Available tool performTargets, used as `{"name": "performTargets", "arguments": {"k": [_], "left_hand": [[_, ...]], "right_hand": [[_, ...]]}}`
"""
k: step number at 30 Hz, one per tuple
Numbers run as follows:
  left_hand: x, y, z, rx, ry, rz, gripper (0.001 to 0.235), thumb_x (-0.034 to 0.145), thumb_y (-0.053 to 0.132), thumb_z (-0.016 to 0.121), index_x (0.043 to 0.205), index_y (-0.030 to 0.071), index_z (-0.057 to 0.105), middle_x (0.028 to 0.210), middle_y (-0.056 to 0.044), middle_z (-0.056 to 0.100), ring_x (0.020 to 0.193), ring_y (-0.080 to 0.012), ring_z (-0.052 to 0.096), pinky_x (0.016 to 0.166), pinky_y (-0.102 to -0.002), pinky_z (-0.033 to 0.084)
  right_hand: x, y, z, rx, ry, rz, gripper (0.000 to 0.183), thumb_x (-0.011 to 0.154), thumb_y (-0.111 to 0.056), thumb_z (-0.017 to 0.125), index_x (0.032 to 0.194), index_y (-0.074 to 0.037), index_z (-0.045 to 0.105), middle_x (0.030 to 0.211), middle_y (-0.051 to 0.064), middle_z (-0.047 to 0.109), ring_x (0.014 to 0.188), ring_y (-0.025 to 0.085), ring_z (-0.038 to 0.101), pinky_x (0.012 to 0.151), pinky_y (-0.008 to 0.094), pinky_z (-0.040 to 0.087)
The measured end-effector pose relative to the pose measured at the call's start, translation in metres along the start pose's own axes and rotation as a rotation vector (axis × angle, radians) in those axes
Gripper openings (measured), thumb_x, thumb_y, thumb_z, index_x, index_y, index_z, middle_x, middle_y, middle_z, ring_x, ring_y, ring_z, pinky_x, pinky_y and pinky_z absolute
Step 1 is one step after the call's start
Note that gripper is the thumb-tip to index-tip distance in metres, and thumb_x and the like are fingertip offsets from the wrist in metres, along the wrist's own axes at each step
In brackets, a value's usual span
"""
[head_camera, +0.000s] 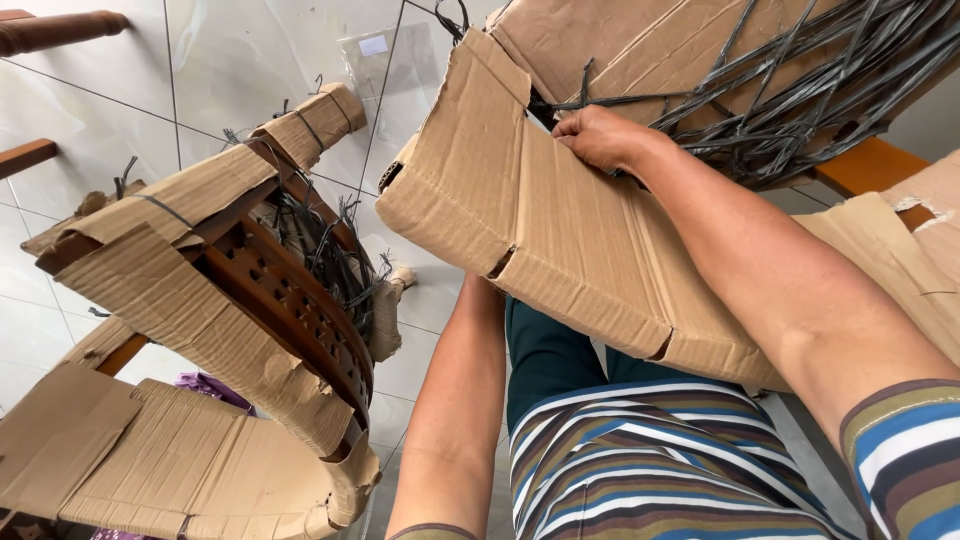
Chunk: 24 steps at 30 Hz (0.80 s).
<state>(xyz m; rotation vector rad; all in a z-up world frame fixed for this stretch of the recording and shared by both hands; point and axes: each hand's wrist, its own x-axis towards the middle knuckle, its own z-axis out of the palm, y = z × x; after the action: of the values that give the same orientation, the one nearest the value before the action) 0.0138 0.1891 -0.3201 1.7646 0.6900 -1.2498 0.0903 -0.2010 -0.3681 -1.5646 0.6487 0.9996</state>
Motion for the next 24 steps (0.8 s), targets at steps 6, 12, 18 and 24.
{"name": "performTargets", "arguments": {"k": [6,12,18,24], "left_hand": [[0.019,0.043,0.055,0.033,-0.024,-0.01,0.035,0.107,0.033,0.046,0.1,0.006,0.067,0.084,-0.011,0.069,0.072,-0.0214,0.067,0.077,-0.036,0.055],[0.016,0.076,0.069,0.061,-0.032,-0.012,0.035,0.106,0.032,0.048,0.096,0.005,0.068,0.079,-0.011,0.069,0.069,-0.0216,0.068,0.076,-0.036,0.055],[-0.006,0.086,0.055,0.091,-0.021,0.025,0.035,0.106,0.03,0.05,0.092,0.004,0.068,0.074,-0.011,0.069,0.066,-0.0218,0.069,0.074,-0.036,0.055],[-0.035,0.156,0.052,0.124,-0.02,0.154,0.035,0.105,0.029,0.052,0.088,0.003,0.069,0.069,-0.012,0.069,0.063,-0.022,0.069,0.072,-0.035,0.055]], "right_hand": [[-0.006,-0.038,-0.017,-0.05,-0.125,0.198,0.023,0.107,-0.029,0.059,0.102,-0.017,0.077,0.094,-0.004,0.072,0.08,0.012,0.061,0.07,0.032,0.048],[0.008,-0.013,-0.016,-0.17,-0.062,0.123,0.025,0.106,-0.026,0.055,0.088,-0.017,0.069,0.086,0.0,0.066,0.081,0.016,0.053,0.07,0.037,0.04],[-0.024,-0.009,-0.038,-0.342,0.119,-0.055,0.043,0.112,-0.044,0.051,0.088,-0.009,0.058,0.08,0.011,0.053,0.07,0.029,0.048,0.064,0.044,0.033],[-0.116,-0.016,-0.077,-0.118,0.241,-0.016,0.033,0.103,-0.037,0.058,0.097,-0.011,0.076,0.089,0.017,0.072,0.091,0.035,0.068,0.081,0.046,0.05]]}}
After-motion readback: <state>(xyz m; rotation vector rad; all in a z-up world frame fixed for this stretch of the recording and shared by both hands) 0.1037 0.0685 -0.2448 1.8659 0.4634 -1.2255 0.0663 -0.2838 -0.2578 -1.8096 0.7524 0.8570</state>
